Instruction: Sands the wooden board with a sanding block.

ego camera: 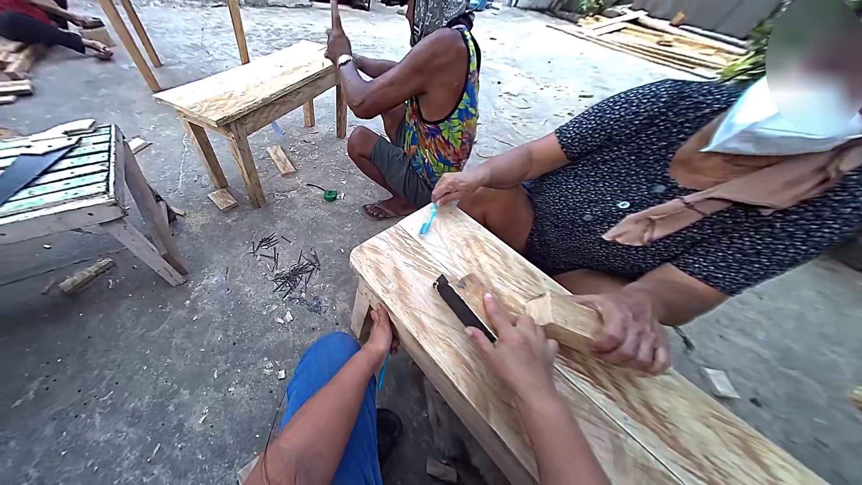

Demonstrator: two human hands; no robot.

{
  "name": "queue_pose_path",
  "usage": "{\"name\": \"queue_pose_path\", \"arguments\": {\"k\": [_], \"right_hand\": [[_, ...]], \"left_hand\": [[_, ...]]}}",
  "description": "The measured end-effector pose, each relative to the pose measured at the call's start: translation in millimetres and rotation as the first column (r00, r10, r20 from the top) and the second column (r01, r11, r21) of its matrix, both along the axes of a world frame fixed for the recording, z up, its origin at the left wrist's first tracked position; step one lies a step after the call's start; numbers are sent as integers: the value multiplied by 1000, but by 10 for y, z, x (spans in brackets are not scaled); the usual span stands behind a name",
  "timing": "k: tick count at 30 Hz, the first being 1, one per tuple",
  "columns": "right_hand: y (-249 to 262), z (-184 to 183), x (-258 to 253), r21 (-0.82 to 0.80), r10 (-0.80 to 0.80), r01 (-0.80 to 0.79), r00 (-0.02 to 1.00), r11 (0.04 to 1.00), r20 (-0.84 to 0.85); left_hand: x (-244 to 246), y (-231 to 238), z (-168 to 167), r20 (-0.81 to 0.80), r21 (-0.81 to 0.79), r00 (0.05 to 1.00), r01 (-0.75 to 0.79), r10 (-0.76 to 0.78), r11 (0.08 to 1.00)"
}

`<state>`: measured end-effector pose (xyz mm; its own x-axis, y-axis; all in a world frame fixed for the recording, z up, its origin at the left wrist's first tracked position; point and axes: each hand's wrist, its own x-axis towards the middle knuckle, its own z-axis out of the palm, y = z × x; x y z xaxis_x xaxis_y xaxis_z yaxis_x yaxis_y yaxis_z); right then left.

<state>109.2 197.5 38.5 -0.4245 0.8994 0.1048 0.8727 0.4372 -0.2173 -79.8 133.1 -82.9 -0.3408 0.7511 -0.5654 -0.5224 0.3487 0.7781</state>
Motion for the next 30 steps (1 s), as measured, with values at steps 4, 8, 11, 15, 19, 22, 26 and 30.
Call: {"name": "queue_pose_path", "arguments": {"k": [4, 8, 11, 15, 19, 22, 26, 30], "right_hand": [[24, 44, -44, -58, 11, -9, 999, 998, 36], [-272, -71, 515, 51, 44, -43, 999, 998, -15], [-445, -69, 941, 63, 45, -43, 998, 997, -33], [-372, -69, 931, 29, 48, -46, 997, 999, -61], [-81, -88, 425, 74, 55, -51, 997, 996, -51], [54, 73, 41, -98, 12, -7, 998, 995, 56], [-3, 49, 161, -81, 60, -56, 997, 995, 49], [-309, -140, 725, 126, 107, -101, 993, 987, -48]], "left_hand": [[6, 7, -12, 0, -11, 1000, -8, 8, 1000], [7, 12, -11, -3, -12, 1000, -5, 5, 1000], [9, 26, 10, 0, -9, 1000, -2, 2, 1000], [-3, -4, 43, -27, -6, 999, 28, -28, 1000], [18, 23, 23, -13, -5, 1000, 2, -2, 1000], [34, 40, 9, -9, -17, 999, -36, 36, 999], [32, 25, 3, -12, -28, 999, -32, 31, 999], [26, 21, 19, -9, -20, 999, -32, 32, 999]]}}
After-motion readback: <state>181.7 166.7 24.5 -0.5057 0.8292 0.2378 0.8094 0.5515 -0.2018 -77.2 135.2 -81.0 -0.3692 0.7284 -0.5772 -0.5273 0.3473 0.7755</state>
